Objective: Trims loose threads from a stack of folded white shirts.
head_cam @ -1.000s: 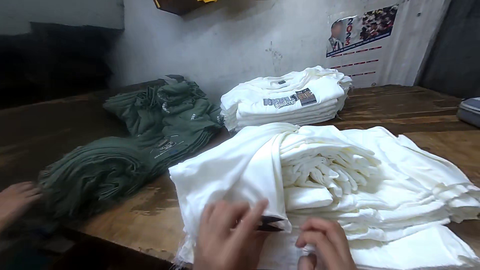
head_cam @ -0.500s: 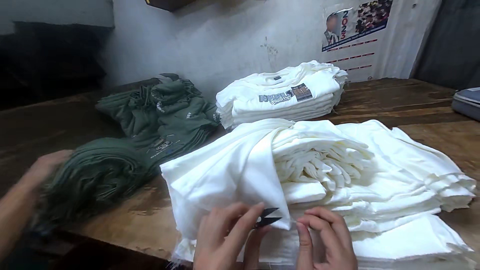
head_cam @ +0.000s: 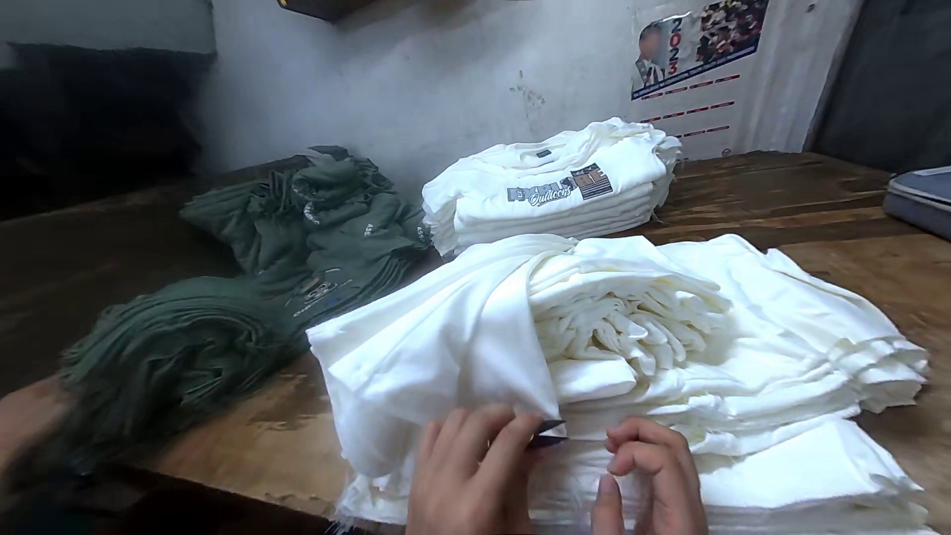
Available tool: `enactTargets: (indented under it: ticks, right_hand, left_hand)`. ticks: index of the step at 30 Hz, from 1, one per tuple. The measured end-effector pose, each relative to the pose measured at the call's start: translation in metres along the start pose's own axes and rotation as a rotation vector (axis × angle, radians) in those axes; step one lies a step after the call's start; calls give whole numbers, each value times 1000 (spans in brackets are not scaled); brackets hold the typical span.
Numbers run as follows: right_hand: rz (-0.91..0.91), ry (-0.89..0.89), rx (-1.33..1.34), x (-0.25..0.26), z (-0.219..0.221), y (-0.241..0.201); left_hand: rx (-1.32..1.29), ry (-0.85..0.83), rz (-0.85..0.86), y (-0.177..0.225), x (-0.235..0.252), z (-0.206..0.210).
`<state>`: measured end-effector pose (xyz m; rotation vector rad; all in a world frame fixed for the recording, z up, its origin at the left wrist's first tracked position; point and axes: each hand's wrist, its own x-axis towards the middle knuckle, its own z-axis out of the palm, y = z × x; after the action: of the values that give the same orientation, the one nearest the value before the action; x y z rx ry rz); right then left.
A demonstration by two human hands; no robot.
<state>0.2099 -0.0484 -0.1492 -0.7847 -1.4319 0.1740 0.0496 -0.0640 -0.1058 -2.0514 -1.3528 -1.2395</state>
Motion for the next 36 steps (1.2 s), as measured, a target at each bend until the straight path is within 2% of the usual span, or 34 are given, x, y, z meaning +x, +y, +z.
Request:
enactTargets:
  ticks: [2, 4, 6, 9, 11, 13, 15, 18, 20, 22, 26, 31, 34, 36]
  right_hand:
    - [-8, -47, -43, -2, -2, 2]
    - [-38, -78, -125, -2, 4, -1]
    - [-60, -71, -97, 1, 16, -2]
    - [-62, -12, 271, 13, 32, -1]
    - [16, -8, 505, 25, 38, -4]
    - [110, -17, 616, 36, 44, -7]
    - [88, -125, 650, 40, 44, -4]
    - [-94, -172, 364, 35, 39, -6]
    - [-259, -63, 81, 22, 29, -3]
    - [-350, 2, -69, 13, 11, 3]
    - [-315, -24, -10, -3, -14, 6]
    - [-300, -67, 94, -13, -15, 5]
    - [-299, -48, 120, -11, -10, 3]
    - [-296, -50, 146, -10, -6, 0]
  left_hand:
    - [-43, -54, -30, -8, -5, 1]
    - [-103, -20, -31, -18, -10, 6]
    - [-252, -27, -49, -23, -7, 3]
    - [-433, -53, -76, -24, 3, -9]
    - [-489, -50, -110, -25, 10, -12]
    - [-531, -30, -184, -24, 17, -12]
    - [-591, -7, -267, -25, 24, -11]
    - [-688, -16, -380, -26, 28, -12]
    - [-738, -49, -429, -23, 24, -15]
    - [-752, -106, -432, -19, 19, -25]
    - [-549, -80, -138, -23, -1, -33]
    - [-31, 169, 243, -22, -11, -26]
    - [101, 202, 385, -16, -11, -21]
    - [148, 190, 421, -13, -11, -15]
